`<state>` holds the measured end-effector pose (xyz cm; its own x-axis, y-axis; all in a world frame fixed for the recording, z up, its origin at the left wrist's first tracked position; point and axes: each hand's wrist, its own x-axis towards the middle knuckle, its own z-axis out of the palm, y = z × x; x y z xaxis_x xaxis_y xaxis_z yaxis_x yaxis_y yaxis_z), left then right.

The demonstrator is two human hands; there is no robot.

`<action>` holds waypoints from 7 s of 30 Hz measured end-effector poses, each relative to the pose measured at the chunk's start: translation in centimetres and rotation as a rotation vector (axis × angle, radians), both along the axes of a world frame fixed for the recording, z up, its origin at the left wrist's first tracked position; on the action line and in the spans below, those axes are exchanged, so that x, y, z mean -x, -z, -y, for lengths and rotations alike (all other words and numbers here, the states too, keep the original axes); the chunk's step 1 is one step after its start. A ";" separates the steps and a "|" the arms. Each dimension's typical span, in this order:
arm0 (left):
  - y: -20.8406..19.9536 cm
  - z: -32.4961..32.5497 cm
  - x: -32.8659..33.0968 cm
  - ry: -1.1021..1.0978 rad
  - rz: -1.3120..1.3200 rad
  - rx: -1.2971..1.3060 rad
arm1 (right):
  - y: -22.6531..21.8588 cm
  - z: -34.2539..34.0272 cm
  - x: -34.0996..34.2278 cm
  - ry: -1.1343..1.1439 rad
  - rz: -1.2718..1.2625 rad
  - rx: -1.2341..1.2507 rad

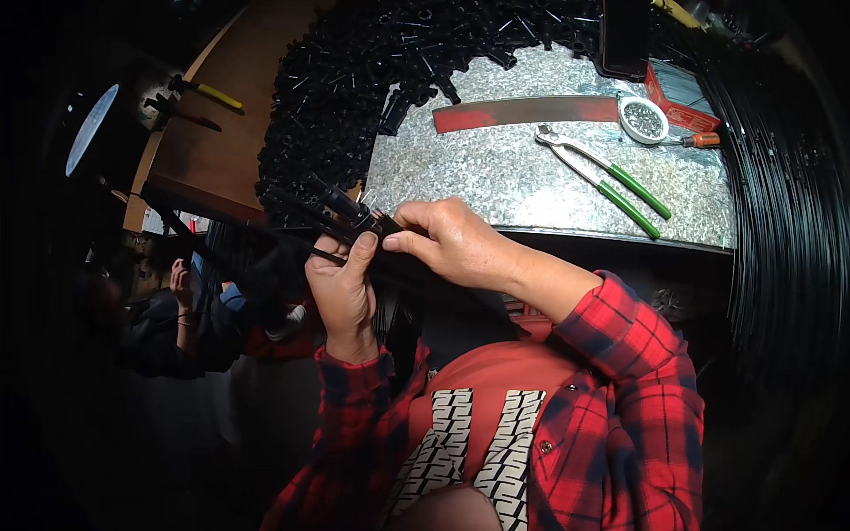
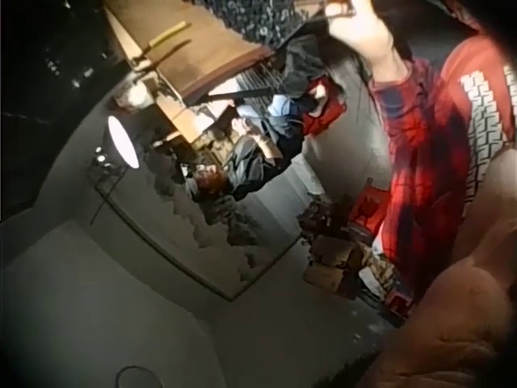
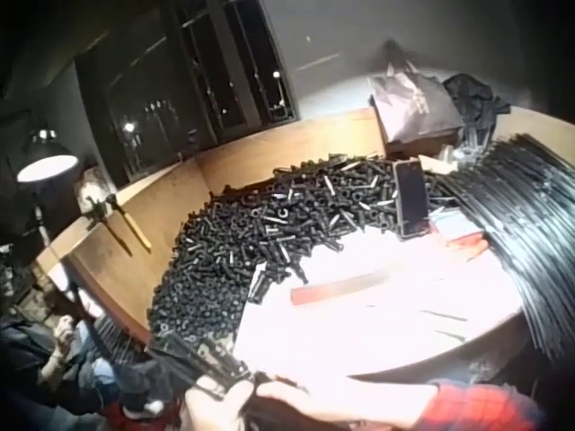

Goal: The recorder is assembling wire harnesses by organizing bundles of black wires, fitting them into plastic connectors, and using a crimping tool to secure the terminals.

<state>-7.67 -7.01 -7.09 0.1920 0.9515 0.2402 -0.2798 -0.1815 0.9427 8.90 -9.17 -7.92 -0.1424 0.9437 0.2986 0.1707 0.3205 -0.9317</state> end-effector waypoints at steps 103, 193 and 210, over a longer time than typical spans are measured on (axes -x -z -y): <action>-0.7 1.3 -0.2 -0.011 -0.129 -0.064 | -1.0 0.0 0.9 0.140 0.137 -0.036; 0.7 -0.1 4.0 0.055 -0.004 0.024 | -0.2 -1.2 1.0 -0.275 -0.025 0.309; 2.0 1.2 -0.8 -0.207 -0.009 -0.231 | 0.9 -1.6 4.8 0.165 0.010 -0.121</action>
<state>-6.86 -8.25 -9.13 0.0027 0.8911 0.4537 -0.2065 -0.4434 0.8722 4.11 -7.62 -8.80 0.0077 0.9117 0.4108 0.2390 0.3972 -0.8861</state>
